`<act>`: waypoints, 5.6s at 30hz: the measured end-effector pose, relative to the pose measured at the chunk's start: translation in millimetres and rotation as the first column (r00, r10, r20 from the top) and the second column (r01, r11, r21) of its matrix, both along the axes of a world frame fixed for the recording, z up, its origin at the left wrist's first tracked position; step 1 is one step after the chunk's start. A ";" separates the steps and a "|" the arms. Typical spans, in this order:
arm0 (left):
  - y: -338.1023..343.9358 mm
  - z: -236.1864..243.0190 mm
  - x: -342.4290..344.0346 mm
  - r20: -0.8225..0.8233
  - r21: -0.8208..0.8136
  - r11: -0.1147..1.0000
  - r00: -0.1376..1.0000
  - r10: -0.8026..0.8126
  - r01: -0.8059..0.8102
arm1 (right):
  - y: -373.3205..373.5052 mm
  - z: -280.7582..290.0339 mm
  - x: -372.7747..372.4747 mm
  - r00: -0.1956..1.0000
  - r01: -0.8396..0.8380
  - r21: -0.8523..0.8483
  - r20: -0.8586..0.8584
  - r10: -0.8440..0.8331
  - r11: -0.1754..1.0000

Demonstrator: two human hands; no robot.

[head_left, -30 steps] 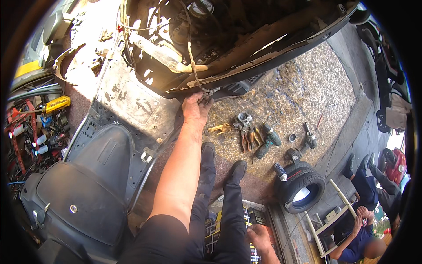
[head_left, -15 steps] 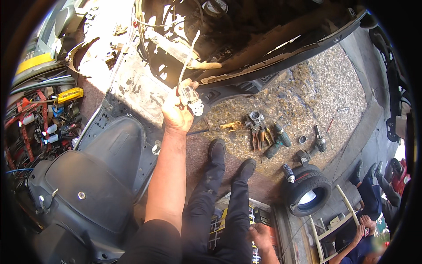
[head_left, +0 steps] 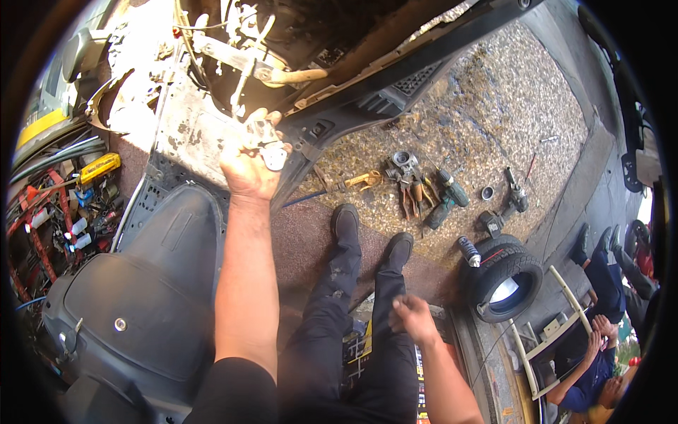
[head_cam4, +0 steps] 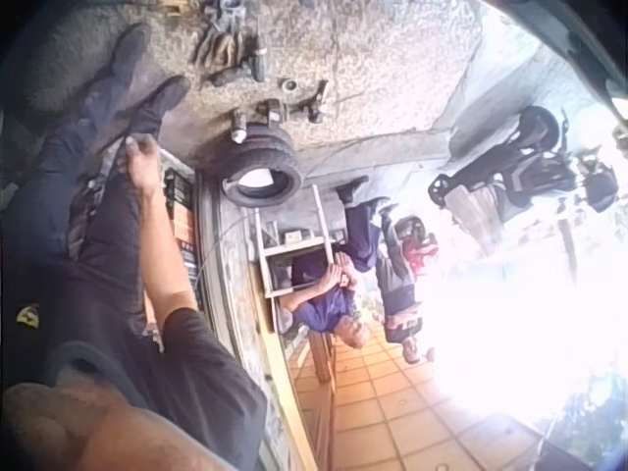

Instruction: The person cleans a scooter carburetor with spray cleaner, then uses a screwdriver and brush to remove debris from its internal passages. The person reassembles the carburetor and installs it back into the scooter.

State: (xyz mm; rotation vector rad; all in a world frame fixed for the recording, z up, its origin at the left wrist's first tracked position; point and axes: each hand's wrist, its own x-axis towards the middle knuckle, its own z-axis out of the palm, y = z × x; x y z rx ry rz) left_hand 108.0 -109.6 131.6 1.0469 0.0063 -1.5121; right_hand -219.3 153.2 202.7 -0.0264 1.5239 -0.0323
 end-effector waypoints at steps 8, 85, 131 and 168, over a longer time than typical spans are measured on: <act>7.1 -20.5 30.2 -0.036 -0.026 0.992 0.992 -0.121 0.120 | -90.4 -324.8 117.3 0.879 0.473 -0.087 0.118 -0.462 0.877; -24.1 -2.0 181.7 0.399 0.342 0.930 0.875 -0.274 0.135 | -134.1 -28.7 293.6 0.909 -0.236 -0.602 0.140 0.392 0.763; -29.4 -4.1 170.4 0.297 0.393 0.851 0.828 -0.475 0.348 | -138.6 -35.7 292.9 0.907 -0.237 -0.661 0.111 0.405 0.712; -22.8 14.2 164.7 0.638 0.575 0.706 -0.767 -0.069 0.414 | -134.1 -26.7 291.2 0.926 -0.182 -0.656 0.136 0.352 0.733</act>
